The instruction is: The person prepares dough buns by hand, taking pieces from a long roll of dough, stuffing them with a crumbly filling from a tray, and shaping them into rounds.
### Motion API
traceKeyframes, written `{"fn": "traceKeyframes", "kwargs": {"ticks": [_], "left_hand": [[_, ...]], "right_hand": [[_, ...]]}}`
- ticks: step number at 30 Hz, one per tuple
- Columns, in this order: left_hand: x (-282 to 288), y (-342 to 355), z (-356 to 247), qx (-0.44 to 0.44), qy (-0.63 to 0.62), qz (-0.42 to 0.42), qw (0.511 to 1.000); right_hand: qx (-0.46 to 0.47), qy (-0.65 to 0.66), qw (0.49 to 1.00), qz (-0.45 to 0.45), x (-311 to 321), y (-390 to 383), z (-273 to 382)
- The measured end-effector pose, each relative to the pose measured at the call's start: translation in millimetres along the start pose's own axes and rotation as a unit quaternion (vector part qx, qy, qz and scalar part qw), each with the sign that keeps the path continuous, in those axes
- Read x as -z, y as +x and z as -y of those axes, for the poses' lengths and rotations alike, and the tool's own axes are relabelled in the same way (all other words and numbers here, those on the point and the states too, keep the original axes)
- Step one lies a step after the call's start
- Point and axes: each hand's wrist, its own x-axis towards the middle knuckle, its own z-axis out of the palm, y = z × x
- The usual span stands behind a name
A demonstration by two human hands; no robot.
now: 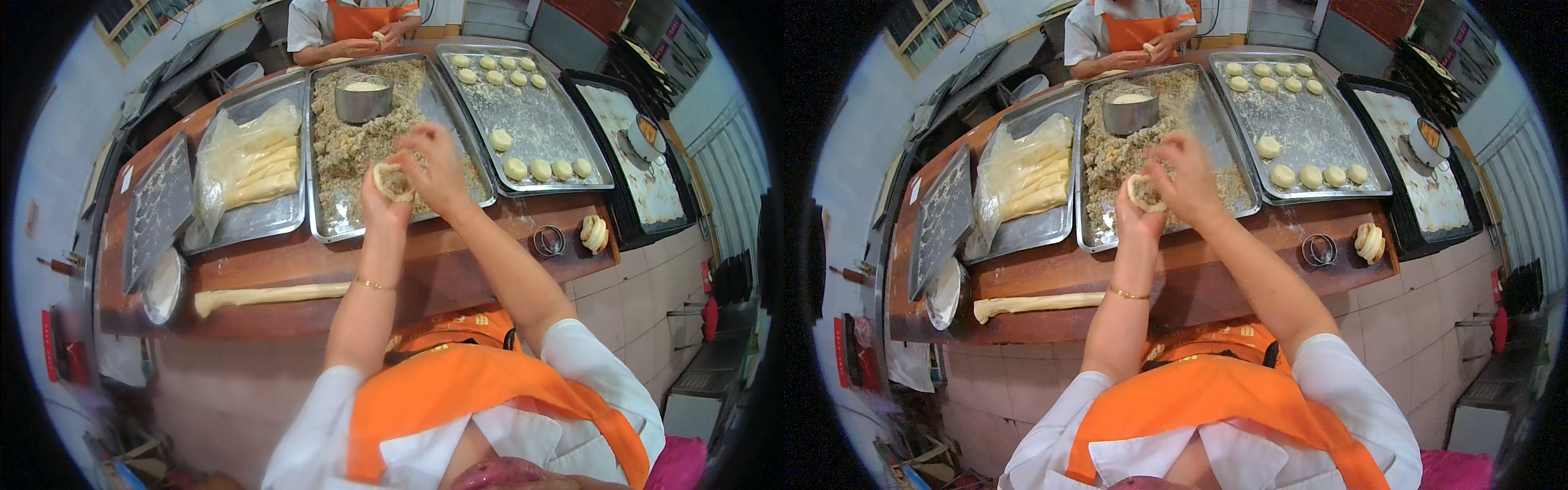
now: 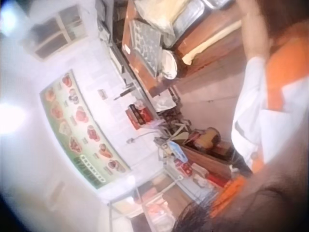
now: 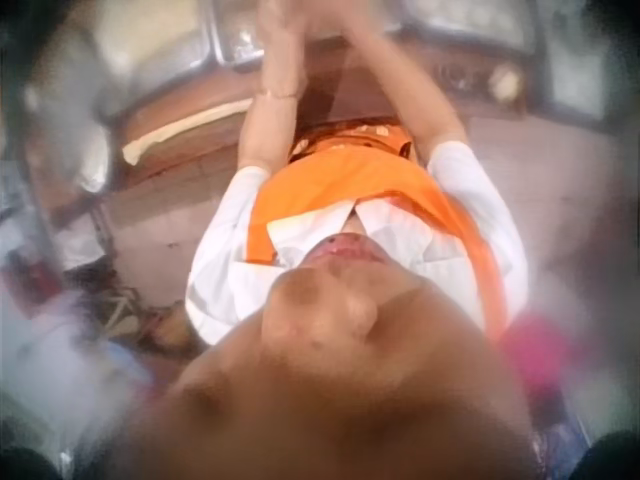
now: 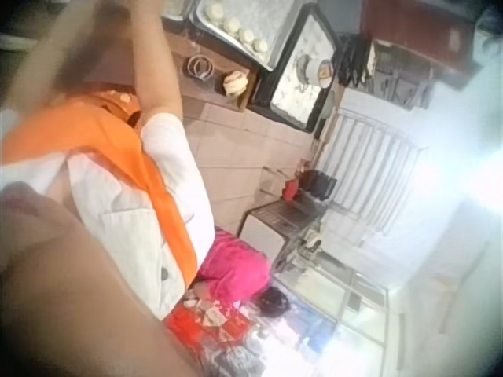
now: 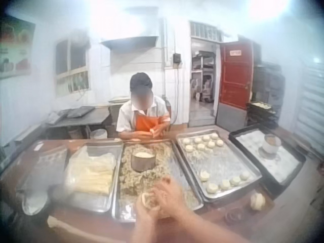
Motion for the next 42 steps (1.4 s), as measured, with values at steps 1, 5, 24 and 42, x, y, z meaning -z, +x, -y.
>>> {"fn": "traceKeyframes", "kwargs": {"ticks": [1, 5, 24, 42], "left_hand": [[0.1, 5.7, 4.0, -0.004, -0.004, 0.02, 1.0], [-8.1, 7.2, 14.9, 0.033, -0.005, -0.03, 0.999], [7.8, 1.3, 17.0, 0.088, -0.031, 0.007, 0.996], [21.0, -10.2, 30.0, 0.031, 0.029, 0.016, 0.999]], "right_hand": [[0.011, 0.02, 0.997, -0.072, -2.5, 5.2, -1.9], [0.009, -0.035, 0.996, 0.088, -20.4, -9.1, -53.0], [-0.306, 0.439, 0.829, 0.162, 15.0, -27.6, -12.5], [-0.192, 0.207, 0.937, 0.205, 17.8, -47.0, -3.3]]}}
